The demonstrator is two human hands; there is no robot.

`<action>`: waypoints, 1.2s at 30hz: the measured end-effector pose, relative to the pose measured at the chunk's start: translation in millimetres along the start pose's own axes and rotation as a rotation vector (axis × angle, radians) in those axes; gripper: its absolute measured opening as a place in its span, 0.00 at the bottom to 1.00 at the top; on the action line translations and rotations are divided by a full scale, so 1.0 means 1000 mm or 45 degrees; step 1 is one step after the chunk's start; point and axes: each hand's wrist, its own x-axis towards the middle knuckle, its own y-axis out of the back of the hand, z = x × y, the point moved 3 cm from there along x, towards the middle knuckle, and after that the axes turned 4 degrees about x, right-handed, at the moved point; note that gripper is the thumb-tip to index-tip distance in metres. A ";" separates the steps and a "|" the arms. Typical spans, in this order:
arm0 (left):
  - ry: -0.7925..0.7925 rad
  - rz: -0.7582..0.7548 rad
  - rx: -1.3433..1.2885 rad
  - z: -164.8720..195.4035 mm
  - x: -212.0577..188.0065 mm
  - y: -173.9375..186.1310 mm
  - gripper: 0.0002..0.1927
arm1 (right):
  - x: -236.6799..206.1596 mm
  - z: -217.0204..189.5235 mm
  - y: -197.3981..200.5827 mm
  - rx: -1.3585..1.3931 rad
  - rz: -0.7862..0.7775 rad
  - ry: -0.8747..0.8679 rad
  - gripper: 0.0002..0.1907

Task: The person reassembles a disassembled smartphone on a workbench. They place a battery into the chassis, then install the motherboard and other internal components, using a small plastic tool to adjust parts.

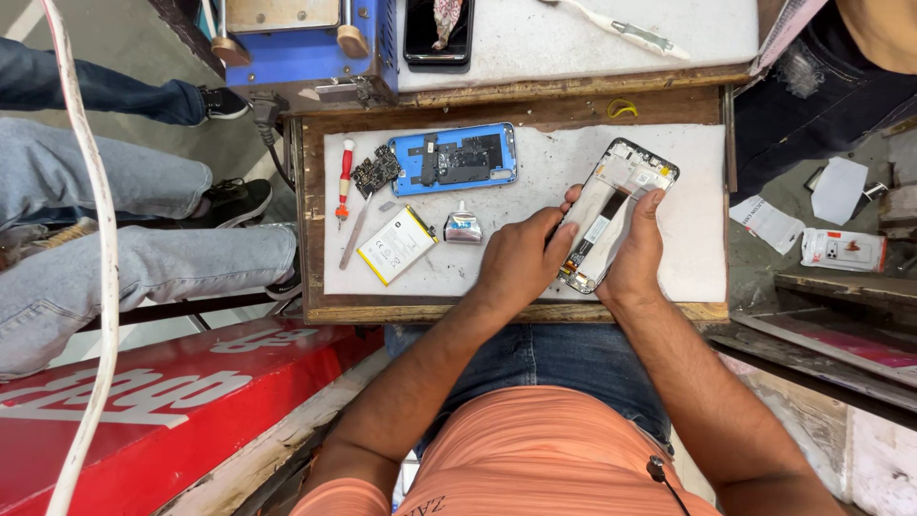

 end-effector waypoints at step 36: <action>-0.004 0.211 -0.099 -0.004 0.018 -0.002 0.14 | -0.001 0.017 0.009 -0.214 -0.006 -0.067 0.46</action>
